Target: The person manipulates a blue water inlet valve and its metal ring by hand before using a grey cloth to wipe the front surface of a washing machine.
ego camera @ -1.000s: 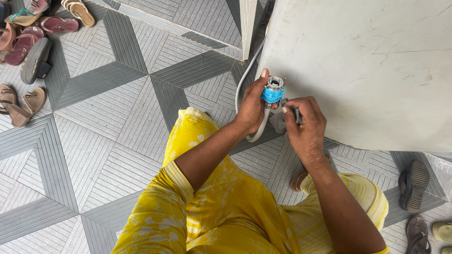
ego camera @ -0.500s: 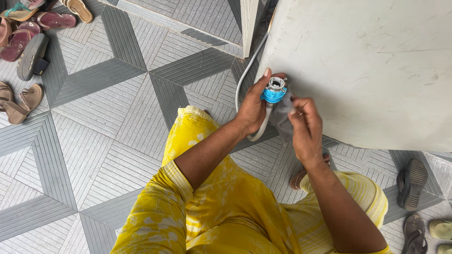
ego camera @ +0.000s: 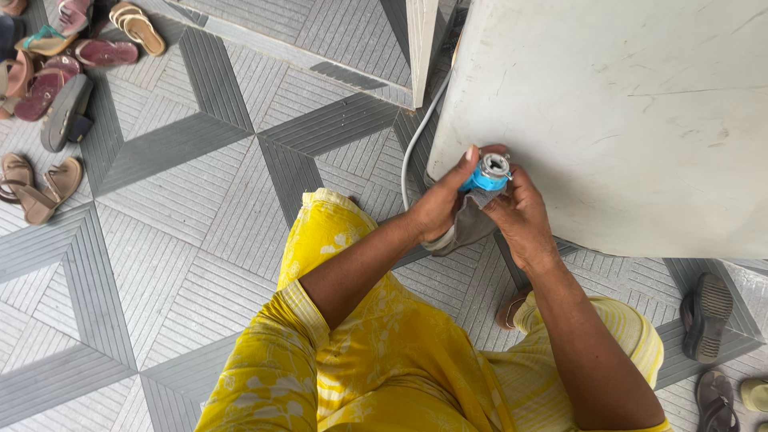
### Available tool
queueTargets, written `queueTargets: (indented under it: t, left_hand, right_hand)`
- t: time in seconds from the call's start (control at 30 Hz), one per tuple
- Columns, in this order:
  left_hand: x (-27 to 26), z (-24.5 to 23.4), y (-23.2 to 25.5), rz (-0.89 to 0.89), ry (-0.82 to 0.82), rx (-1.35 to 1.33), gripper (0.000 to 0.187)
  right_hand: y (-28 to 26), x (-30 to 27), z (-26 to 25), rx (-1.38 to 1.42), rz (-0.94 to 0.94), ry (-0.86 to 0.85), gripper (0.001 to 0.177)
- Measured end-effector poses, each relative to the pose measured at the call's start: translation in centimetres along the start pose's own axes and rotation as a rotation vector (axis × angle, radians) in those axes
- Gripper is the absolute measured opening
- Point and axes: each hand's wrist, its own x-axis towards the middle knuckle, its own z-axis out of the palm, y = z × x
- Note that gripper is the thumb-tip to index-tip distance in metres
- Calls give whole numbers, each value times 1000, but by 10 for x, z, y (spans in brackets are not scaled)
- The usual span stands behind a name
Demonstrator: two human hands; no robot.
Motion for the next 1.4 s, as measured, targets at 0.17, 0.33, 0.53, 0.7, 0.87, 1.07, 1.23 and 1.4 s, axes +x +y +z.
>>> queueTargets:
  t: [0.17, 0.33, 0.53, 0.7, 0.87, 1.07, 1.23, 1.4]
  left_hand:
    - [-5, 8, -5, 130, 59, 481, 91]
    - [-5, -7, -3, -67, 108, 994, 84]
    - [-30, 1, -4, 159, -25, 1003, 53]
    - [-38, 14, 11, 254, -97, 566, 67]
    - [-43, 33, -1, 660, 104, 771, 27]
    - [-27, 41, -8, 526, 194, 659, 23]
    - [-5, 16, -22, 246, 0, 217, 25]
    - [-3, 3, -13, 204, 5, 151, 23]
  right_hand:
    - [9, -8, -12, 127, -138, 25, 41]
    - [16, -17, -45, 271, -316, 23, 28]
    - [-4, -41, -67, 304, -269, -51, 38]
    - [-24, -63, -58, 349, -288, -173, 59]
    - [-9, -64, -50, 251, -225, -102, 46]
    - [15, -46, -50, -98, -223, 35, 32]
    - [22, -34, -45, -208, -298, 63, 34]
    - [26, -20, -35, -329, -335, 131, 38]
